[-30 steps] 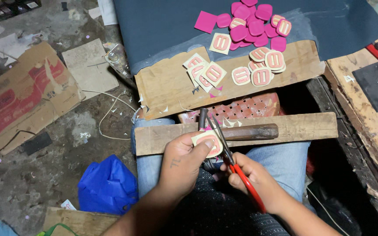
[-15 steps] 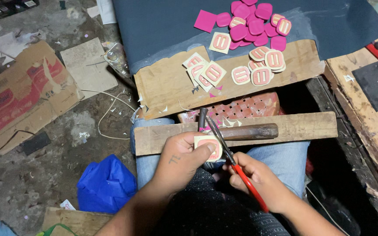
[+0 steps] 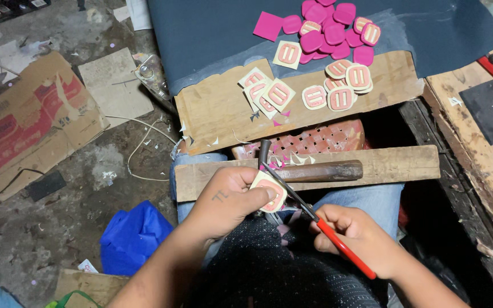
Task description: The person uses red-handled scissors to trim the edges of small rectangular foam pieces with printed numerals, shaping them into rounded rectangles. They handle the pieces one at a time, rotating them in hand, and place the finished pieces into a growing pile on a wooden board across their lap.
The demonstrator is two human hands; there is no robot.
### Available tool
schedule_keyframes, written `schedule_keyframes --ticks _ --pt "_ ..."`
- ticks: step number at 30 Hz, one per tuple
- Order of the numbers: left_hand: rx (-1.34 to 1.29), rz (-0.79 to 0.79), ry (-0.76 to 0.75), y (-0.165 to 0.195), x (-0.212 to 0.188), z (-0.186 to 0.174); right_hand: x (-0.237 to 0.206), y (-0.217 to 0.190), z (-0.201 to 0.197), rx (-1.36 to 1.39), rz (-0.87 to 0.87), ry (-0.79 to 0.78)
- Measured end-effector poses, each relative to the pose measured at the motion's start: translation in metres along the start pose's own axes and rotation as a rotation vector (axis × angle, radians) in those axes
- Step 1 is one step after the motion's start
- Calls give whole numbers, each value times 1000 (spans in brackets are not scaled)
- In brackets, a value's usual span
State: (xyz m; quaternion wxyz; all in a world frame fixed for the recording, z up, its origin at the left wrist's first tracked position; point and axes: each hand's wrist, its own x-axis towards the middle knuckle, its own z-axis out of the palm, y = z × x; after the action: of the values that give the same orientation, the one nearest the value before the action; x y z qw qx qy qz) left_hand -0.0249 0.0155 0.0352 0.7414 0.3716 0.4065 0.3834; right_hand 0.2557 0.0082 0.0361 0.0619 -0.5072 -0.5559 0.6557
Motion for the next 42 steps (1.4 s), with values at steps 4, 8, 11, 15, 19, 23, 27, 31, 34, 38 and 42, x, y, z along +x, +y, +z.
schedule_keyframes --ticks 4,8,11,15,19,23,27,31,34,38,42 --pt "17 -37 -59 4 0 -4 -3 4 -6 -4 -4 -18" --pt "35 -35 -33 1 1 -4 1 12 -5 -13 -5 -18" --pt "30 -73 30 -4 0 -3 5 17 1 14 -6 -6" --pt "20 -92 14 -9 -5 -1 13 14 15 189 76 44" --pt "34 -121 -57 -18 -8 10 20 1 30 450 -232 53" --pt "-93 -109 -91 -26 -11 20 20 -10 38 407 -129 201" --pt "-279 45 -7 -39 -25 31 19 -11 44 461 -199 211" --pt "-308 113 195 -49 -19 36 22 -4 44 438 -239 202" --pt "-333 154 332 -45 -15 26 22 4 44 488 -245 104" --pt "-331 230 317 -37 -9 21 26 9 45 315 -50 91" --pt "-299 157 289 -33 -9 22 25 9 41 169 -188 -51"
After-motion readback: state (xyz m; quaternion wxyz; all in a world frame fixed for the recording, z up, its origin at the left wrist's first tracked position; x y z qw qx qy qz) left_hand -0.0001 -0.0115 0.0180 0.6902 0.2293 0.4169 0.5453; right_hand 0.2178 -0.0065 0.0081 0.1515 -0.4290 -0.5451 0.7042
